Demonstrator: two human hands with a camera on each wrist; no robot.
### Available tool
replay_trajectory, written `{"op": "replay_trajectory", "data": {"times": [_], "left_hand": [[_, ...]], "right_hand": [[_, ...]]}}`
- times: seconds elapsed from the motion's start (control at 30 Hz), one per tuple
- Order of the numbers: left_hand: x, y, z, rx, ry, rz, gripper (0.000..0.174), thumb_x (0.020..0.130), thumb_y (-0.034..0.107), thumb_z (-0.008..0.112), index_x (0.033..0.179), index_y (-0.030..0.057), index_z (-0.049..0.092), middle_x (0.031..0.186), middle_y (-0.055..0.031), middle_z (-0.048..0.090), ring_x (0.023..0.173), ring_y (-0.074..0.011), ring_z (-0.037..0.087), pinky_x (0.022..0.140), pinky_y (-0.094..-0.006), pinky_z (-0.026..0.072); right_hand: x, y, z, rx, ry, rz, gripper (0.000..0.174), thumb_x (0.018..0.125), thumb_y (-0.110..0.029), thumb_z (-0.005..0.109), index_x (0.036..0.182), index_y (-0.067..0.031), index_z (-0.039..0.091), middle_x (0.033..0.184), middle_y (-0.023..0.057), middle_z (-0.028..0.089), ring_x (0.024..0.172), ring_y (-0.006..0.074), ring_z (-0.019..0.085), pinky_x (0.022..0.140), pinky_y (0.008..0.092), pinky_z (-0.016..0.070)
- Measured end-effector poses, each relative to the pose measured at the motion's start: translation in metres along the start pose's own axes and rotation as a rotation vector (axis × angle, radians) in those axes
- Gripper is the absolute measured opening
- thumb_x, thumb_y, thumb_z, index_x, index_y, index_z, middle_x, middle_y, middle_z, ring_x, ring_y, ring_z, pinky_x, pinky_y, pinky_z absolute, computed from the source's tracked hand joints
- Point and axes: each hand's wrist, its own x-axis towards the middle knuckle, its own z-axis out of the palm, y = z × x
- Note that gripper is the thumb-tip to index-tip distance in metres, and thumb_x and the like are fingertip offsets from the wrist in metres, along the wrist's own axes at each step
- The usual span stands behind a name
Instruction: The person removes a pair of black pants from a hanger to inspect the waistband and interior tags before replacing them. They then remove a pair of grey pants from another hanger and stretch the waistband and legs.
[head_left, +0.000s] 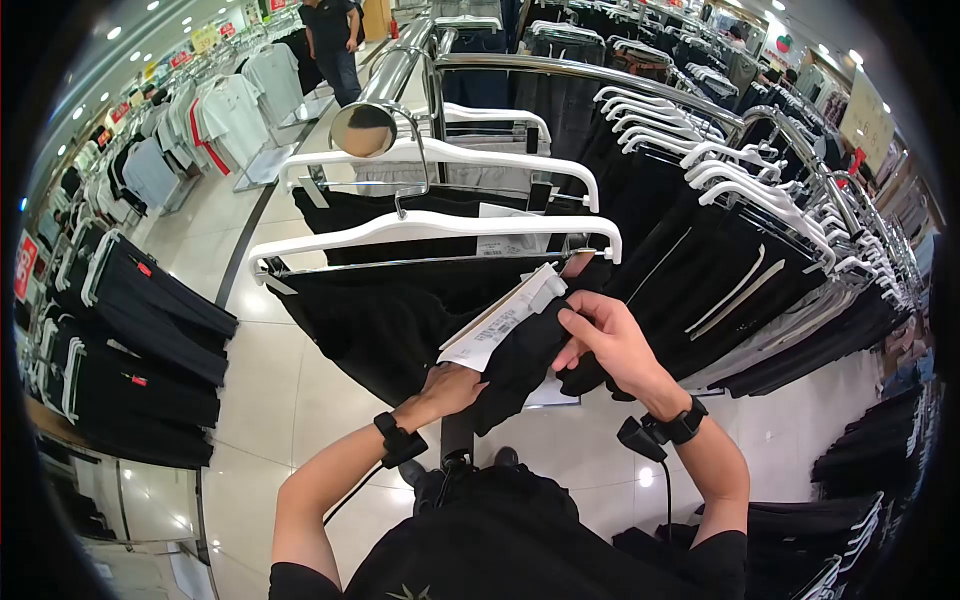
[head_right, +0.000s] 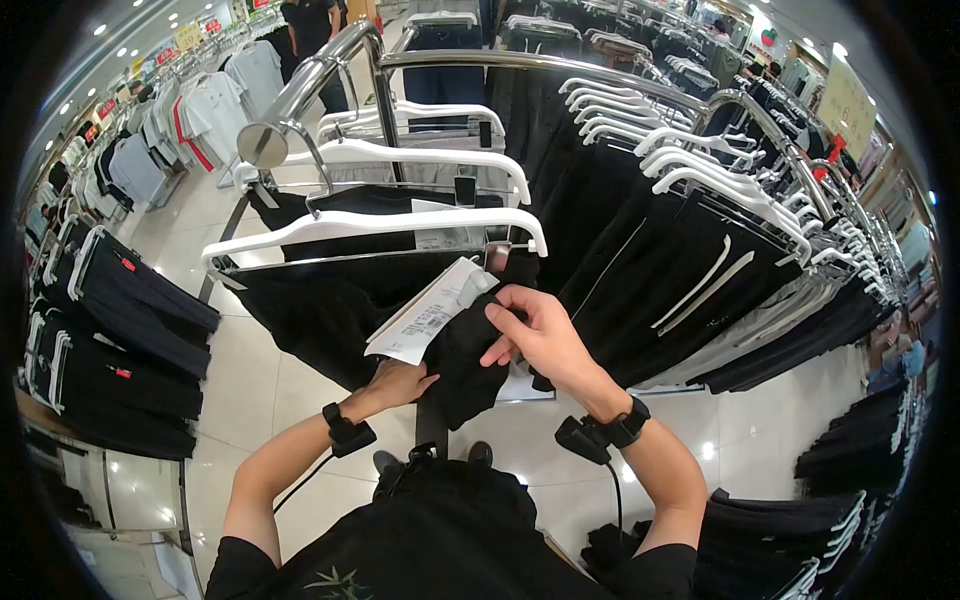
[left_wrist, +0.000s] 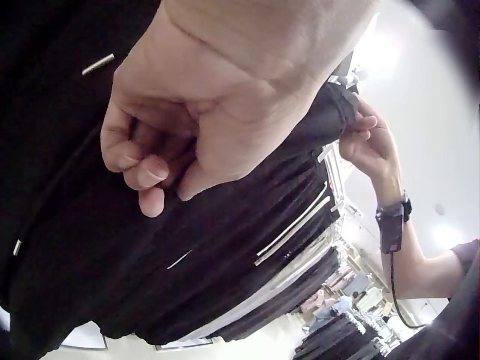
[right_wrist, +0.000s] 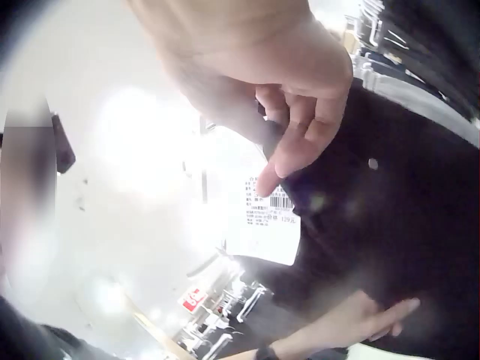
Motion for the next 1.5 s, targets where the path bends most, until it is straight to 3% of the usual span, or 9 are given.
{"op": "replay_trajectory", "data": {"times": [0.27,0.37,0.57,0.77,0.9,1.03,1.2,1.3,1.5], "left_hand": [[-0.002,0.0,0.004,-0.018,0.181,0.086,0.036,0.092,0.03,0.059,0.075,-0.0027,0.062,0.073,-0.0211,0.062,0.073,-0.0406,0.062,0.065,-0.048,0.0495],[0.001,0.006,-0.006,0.028,-0.054,-0.042,0.025,0.089,0.025,0.059,0.104,0.0058,0.064,0.1,-0.0167,0.068,0.092,-0.0347,0.066,0.077,-0.0464,0.0526],[0.002,0.011,-0.002,0.047,-0.052,-0.037,0.024,0.089,0.025,0.059,0.098,0.0039,0.065,0.095,-0.0168,0.068,0.089,-0.0347,0.066,0.076,-0.0465,0.0528],[-0.002,0.022,-0.003,0.025,-0.022,-0.053,0.04,0.093,0.037,0.055,0.081,-0.0006,0.064,0.078,-0.0206,0.066,0.08,-0.0388,0.065,0.07,-0.047,0.052],[-0.001,0.041,-0.016,0.052,-0.15,-0.122,0.036,0.091,0.035,0.057,0.089,0.0001,0.067,0.085,-0.0196,0.068,0.081,-0.0362,0.067,0.071,-0.0473,0.0536],[-0.005,0.064,-0.035,-0.061,0.069,-0.028,0.036,0.092,0.034,0.059,0.087,-0.0012,0.063,0.072,-0.0204,0.065,0.07,-0.0394,0.065,0.063,-0.0483,0.0517],[-0.002,0.09,-0.045,-0.149,0.226,0.021,0.022,0.092,0.019,0.057,0.081,0.0011,0.052,0.063,-0.0216,0.06,0.065,-0.0424,0.06,0.058,-0.0515,0.0473],[-0.002,0.09,-0.046,-0.06,0.166,0.048,0.021,0.091,0.019,0.058,0.081,0.0018,0.053,0.064,-0.0199,0.06,0.064,-0.0424,0.06,0.057,-0.0513,0.047],[-0.029,0.077,-0.054,0.004,0.014,0.155,0.023,0.091,0.022,0.059,0.08,0.0034,0.052,0.064,-0.0156,0.059,0.064,-0.0405,0.06,0.055,-0.0498,0.0463]], "right_hand": [[-0.013,0.02,-0.013,-0.094,0.068,-0.177,0.017,0.094,-0.017,0.062,0.089,-0.0015,0.056,0.066,-0.0015,0.054,0.054,0.0056,0.055,0.051,0.0202,0.0402],[-0.015,0.022,-0.019,-0.168,0.132,-0.249,0.016,0.093,-0.015,0.063,0.088,-0.0017,0.055,0.064,-0.0025,0.053,0.053,0.0039,0.05,0.05,0.0196,0.0373],[-0.018,0.024,-0.022,-0.049,0.185,-0.312,0.014,0.091,-0.01,0.065,0.085,-0.0042,0.053,0.073,-0.002,0.055,0.061,0.0023,0.049,0.054,0.0187,0.0379],[-0.021,0.022,-0.024,-0.438,0.261,-0.572,0.015,0.083,-0.001,0.068,0.09,-0.0012,0.055,0.078,0.003,0.057,0.065,0.0104,0.056,0.06,0.0235,0.0449],[-0.03,0.011,-0.018,-0.815,0.112,-0.804,0.024,0.08,-0.004,0.069,0.102,-0.0002,0.058,0.098,0.012,0.062,0.073,0.0283,0.064,0.068,0.034,0.0527],[-0.031,0.017,-0.015,-1.072,-0.225,-0.577,0.049,0.084,-0.02,0.068,0.126,0.0009,0.052,0.12,0.0172,0.06,0.086,0.0314,0.067,0.072,0.0351,0.0549],[0.005,0.035,-0.011,-1.253,-0.453,-0.592,0.053,0.076,-0.023,0.075,0.119,0.0033,0.057,0.116,0.0187,0.062,0.091,0.0352,0.066,0.074,0.0416,0.0552],[0.035,0.031,0.011,-1.495,-0.83,0.074,0.049,0.071,-0.022,0.077,0.112,0.0029,0.064,0.116,0.0187,0.064,0.102,0.032,0.064,0.082,0.0411,0.0538],[0.039,0.029,0.022,-1.579,-0.603,-0.135,0.04,0.075,-0.023,0.073,0.107,0.0003,0.065,0.107,0.0169,0.067,0.104,0.0323,0.063,0.083,0.0423,0.053]]}}
